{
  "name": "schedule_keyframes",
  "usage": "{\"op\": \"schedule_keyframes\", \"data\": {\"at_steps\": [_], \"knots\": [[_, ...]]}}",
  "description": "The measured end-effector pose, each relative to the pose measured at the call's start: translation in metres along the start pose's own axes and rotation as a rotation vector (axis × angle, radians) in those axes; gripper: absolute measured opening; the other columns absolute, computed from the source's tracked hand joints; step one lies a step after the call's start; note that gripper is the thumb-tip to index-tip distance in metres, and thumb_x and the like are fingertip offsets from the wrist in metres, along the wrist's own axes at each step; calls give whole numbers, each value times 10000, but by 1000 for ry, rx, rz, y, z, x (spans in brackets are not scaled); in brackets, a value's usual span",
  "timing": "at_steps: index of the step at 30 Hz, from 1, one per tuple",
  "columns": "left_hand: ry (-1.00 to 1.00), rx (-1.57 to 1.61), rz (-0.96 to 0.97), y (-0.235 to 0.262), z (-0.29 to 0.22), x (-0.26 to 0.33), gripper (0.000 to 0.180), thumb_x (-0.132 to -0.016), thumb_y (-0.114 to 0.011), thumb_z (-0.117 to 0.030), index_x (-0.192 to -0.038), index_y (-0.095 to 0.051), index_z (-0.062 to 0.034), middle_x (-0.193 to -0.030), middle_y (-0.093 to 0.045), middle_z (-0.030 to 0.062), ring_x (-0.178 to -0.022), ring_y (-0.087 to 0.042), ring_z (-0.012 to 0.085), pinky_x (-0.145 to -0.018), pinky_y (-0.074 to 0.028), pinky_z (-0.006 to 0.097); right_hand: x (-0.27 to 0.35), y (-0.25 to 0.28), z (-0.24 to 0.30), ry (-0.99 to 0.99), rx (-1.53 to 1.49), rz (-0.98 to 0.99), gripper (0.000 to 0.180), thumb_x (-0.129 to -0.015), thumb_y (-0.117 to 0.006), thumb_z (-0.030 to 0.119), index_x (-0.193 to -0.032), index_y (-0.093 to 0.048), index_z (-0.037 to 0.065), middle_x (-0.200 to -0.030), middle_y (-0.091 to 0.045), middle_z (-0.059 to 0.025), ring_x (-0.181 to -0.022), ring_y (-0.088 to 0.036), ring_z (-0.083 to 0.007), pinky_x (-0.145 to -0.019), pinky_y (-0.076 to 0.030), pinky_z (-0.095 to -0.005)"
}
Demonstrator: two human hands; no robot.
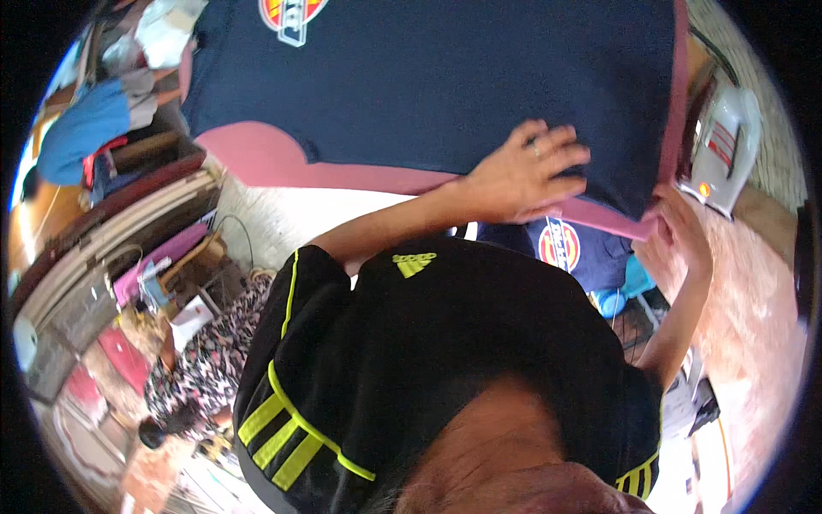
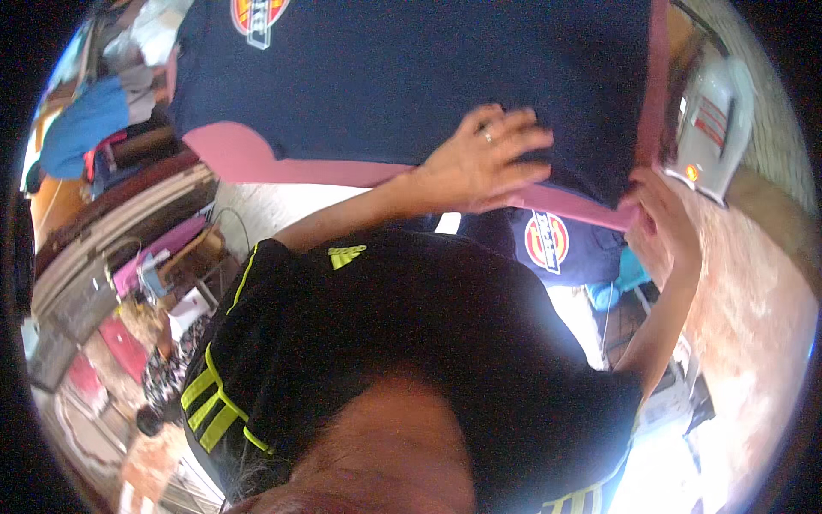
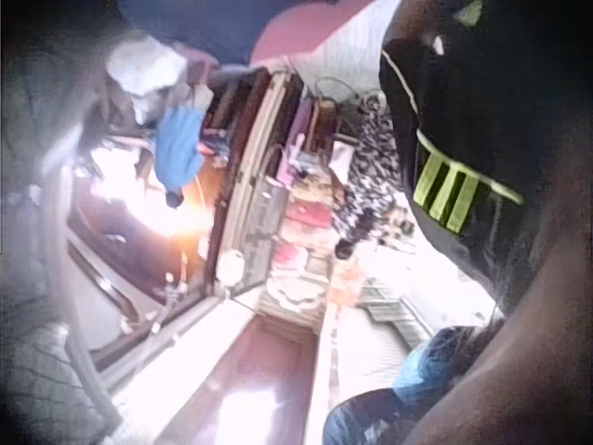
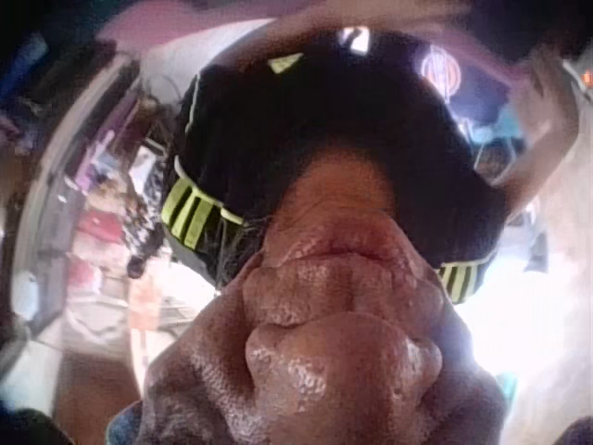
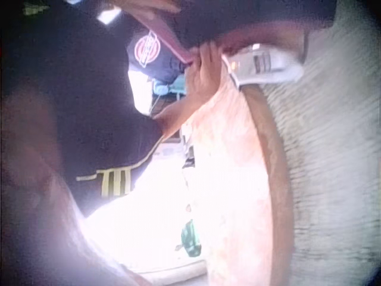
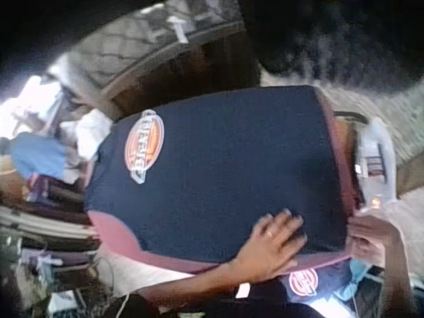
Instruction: The person irons a dark blue t-shirt with a Dickies logo on a pink ironing board. They use a white steam iron to smooth the front, sleeves, and back of the shirt, frequently adjusting the fabric with their hands. The person flips the shirt over to iron the reverse side and finishes by folding the garment.
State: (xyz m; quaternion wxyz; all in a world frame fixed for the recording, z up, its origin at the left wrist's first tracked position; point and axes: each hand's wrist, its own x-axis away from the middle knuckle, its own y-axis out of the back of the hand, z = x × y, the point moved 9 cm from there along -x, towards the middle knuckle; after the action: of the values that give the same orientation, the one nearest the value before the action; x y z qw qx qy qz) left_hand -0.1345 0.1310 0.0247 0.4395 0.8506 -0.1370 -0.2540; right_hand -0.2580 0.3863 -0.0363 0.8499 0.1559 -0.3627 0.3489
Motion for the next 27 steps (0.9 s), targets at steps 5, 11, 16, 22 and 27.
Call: {"op": "schedule_keyframes", "data": {"at_steps": [5, 11, 16, 22, 27], "knots": [[168, 70, -276, 69, 17, 86, 265, -835, -714, -199, -1090, -685, -129, -1256, -590, 104, -1220, -546, 320, -971, -412, 511, 51, -58, 29, 554, 248, -330, 754, -798, -773, 18, -1474, -448, 96, -963, -601, -10, -708, -527, -76, -631, -462, -231], [740, -526, -364, 195, 103, 245, 487, -706, -604, -15, -1171, -673, -144, -1242, -604, 74, -1205, -542, 319, -993, -398, 486, 58, -81, 38, 744, 891, -551, 569, -790, -620, -87, -1325, -594, 103, -969, -575, -67, -766, -561, -173, -681, -484, -288], [727, -626, -374, 245, 164, 338, 485, -797, -590, -9, -1269, -639, -110, -1353, -590, 93, -1288, -507, 348, -1065, -386, 471, 64, -87, 48, 879, 996, -797, 339, -855, -568, -17, -1175, -629, 78, -992, -620, -146, -880, -649, -325, -781, -538, -403], [688, -694, -228, 285, 199, 358, 412, -879, -515, -38, -1269, -622, -113, -1333, -591, 61, -1244, -529, 306, -1023, -394, 443, 72, -98, 60, 688, 964, -828, 280, -880, -634, 88, -1160, -628, 91, -1105, -621, -147, -938, -663, -371, -780, -551, -447], [646, -854, -175, 280, 218, 365, 362, -883, -530, -71, -1224, -635, -126, -1239, -610, 48, -1175, -555, 266, -1020, -376, 457, 68, -96, 58, 701, 1114, -911, 228, -912, -623, 89, -1139, -634, 109, -1101, -592, -145, -909, -655, -386, -752, -550, -452]]}}
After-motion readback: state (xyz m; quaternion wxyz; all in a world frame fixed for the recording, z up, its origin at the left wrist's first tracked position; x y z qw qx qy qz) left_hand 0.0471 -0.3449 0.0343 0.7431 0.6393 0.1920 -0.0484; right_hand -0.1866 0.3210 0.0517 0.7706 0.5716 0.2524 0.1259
